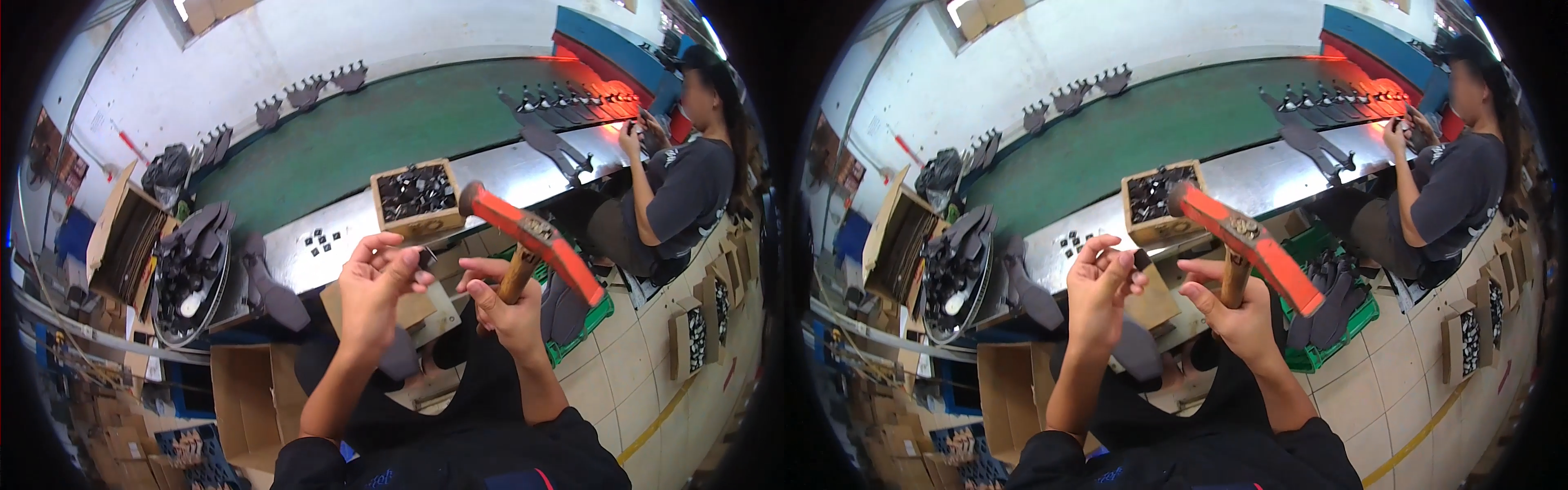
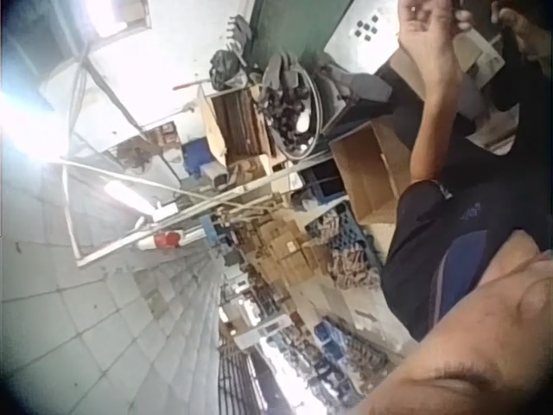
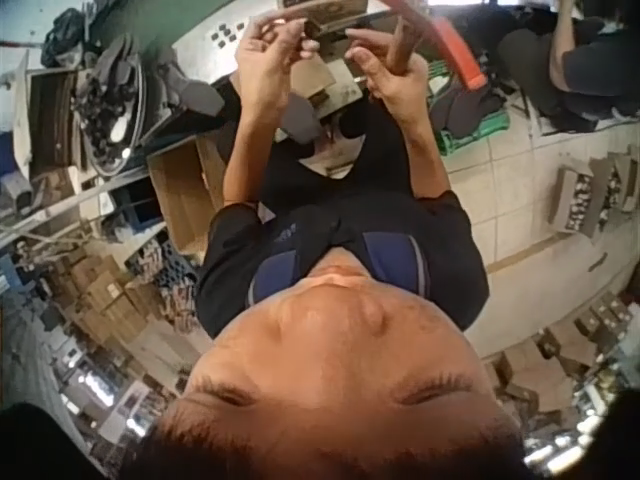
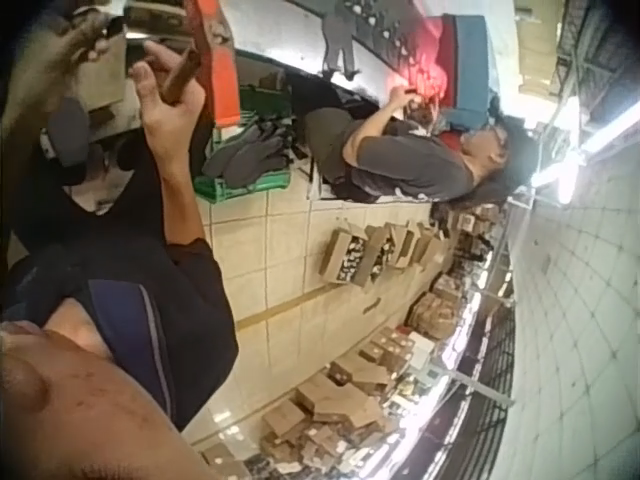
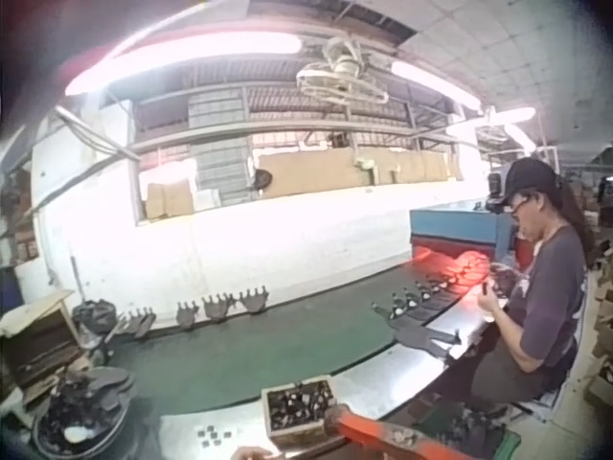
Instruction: Attaching heel components to shoe soles using a hammer and small fasteners.
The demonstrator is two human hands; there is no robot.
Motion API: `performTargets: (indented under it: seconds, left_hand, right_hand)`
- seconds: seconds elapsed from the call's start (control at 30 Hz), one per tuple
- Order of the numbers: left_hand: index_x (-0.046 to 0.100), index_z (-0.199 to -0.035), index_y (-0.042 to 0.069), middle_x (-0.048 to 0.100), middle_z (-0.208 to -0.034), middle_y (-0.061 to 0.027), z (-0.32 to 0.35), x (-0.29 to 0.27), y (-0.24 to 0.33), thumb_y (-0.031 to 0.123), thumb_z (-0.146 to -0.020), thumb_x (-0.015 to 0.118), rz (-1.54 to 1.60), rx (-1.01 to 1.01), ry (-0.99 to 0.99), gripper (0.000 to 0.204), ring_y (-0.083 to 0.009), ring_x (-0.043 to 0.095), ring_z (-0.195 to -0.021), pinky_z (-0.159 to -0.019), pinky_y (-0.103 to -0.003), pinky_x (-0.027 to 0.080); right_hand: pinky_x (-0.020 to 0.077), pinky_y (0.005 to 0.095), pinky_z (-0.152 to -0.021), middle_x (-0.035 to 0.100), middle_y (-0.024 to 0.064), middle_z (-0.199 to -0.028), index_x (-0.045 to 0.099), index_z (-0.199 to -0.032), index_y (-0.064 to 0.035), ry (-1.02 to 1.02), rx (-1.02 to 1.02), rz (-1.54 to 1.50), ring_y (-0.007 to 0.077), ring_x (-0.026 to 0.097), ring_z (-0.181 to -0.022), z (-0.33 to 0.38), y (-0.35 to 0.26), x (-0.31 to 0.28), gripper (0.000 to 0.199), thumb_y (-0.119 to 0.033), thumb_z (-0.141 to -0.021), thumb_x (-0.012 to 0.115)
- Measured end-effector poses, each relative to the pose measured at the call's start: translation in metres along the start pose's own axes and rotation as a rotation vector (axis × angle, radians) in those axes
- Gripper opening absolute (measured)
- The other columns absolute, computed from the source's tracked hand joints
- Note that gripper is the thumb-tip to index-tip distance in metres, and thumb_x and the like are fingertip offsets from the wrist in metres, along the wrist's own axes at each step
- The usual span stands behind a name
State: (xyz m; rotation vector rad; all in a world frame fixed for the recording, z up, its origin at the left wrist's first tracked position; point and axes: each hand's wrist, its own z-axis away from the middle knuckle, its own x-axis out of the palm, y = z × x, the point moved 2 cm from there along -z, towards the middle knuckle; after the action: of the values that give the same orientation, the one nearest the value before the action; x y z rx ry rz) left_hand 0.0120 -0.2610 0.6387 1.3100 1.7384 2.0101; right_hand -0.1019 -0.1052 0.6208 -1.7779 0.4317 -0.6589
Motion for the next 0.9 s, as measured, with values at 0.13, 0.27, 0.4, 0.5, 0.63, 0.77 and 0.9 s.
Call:
performTargets:
  seconds: [0.13,0.27,0.4,0.5,0.63,0.77,0.9]
  left_hand:
    - [0.05,-0.116,-0.002,0.069,-0.101,-0.0187,0.05,-0.003,0.003,-0.005,-0.088,0.072,-0.018,0.238,0.055,0.036,-0.0235,0.072,-0.084,-0.075,-0.034,0.062]
    - [0.05,-0.115,-0.002,0.069,-0.103,-0.0199,0.081,-0.014,0.01,-0.015,-0.083,0.071,-0.278,0.655,-0.043,0.041,-0.025,0.071,-0.093,-0.083,-0.037,0.061]
    - [0.048,-0.121,-0.002,0.066,-0.106,-0.0164,0.088,-0.021,0.014,-0.019,-0.081,0.071,-0.28,0.719,-0.135,0.05,-0.0256,0.068,-0.1,-0.087,-0.037,0.061]
    - [0.043,-0.131,-0.003,0.062,-0.11,-0.0161,0.094,-0.021,0.016,-0.019,-0.08,0.07,-0.17,0.57,0.024,0.059,-0.0253,0.068,-0.102,-0.088,-0.037,0.061]
    - [0.055,-0.127,-0.004,0.061,-0.112,-0.0159,0.089,-0.035,0.016,-0.017,-0.083,0.069,-0.285,0.407,-0.043,0.048,-0.0244,0.068,-0.102,-0.091,-0.036,0.06]
    - [0.068,-0.112,-0.003,0.067,-0.098,-0.0099,0.084,-0.044,0.016,-0.013,-0.079,0.075,-0.474,0.506,0.0,0.035,-0.0199,0.069,-0.092,-0.078,-0.03,0.058]
    - [0.071,-0.105,-0.001,0.066,-0.091,-0.0085,0.075,-0.052,0.016,-0.008,-0.075,0.079,-0.651,0.545,-0.023,0.032,-0.0198,0.067,-0.084,-0.071,-0.03,0.054]
  right_hand:
    - [0.0453,0.0181,-0.055,0.069,0.0053,-0.1,0.066,-0.123,0.0004,-0.131,0.025,-0.114,0.0041,0.061,-0.07,0.003,-0.015,0.037,0.033,-0.01,-0.092,0.073]
    - [0.0515,0.0191,-0.061,0.069,0.0079,-0.105,0.066,-0.12,0.0032,-0.191,0.078,-0.184,0.008,0.068,-0.079,0.015,-0.014,0.056,0.035,-0.005,-0.088,0.076]
    - [0.0513,0.019,-0.061,0.07,0.0085,-0.105,0.067,-0.116,0.0029,-0.187,0.07,-0.208,0.009,0.068,-0.079,0.022,-0.011,0.065,0.029,-0.002,-0.088,0.075]
    - [0.0517,0.0194,-0.062,0.071,0.0092,-0.106,0.067,-0.111,0.0025,-0.155,0.057,-0.227,0.0094,0.068,-0.077,0.023,-0.014,0.07,0.024,0.0,-0.088,0.074]
    - [0.0524,0.0204,-0.066,0.069,0.0109,-0.108,0.067,-0.111,0.003,-0.176,0.094,-0.18,0.0099,0.067,-0.081,0.019,-0.01,0.071,0.025,0.001,-0.087,0.074]
    - [0.0522,0.0216,-0.068,0.067,0.0113,-0.104,0.069,-0.108,0.0039,-0.288,0.03,-0.099,0.011,0.065,-0.084,0.01,-0.003,0.07,0.022,0.0,-0.087,0.075]
    - [0.0517,0.0224,-0.067,0.066,0.0109,-0.102,0.069,-0.103,0.0042,-0.266,0.073,-0.091,0.011,0.063,-0.082,0.007,0.022,0.069,0.017,-0.002,-0.088,0.074]
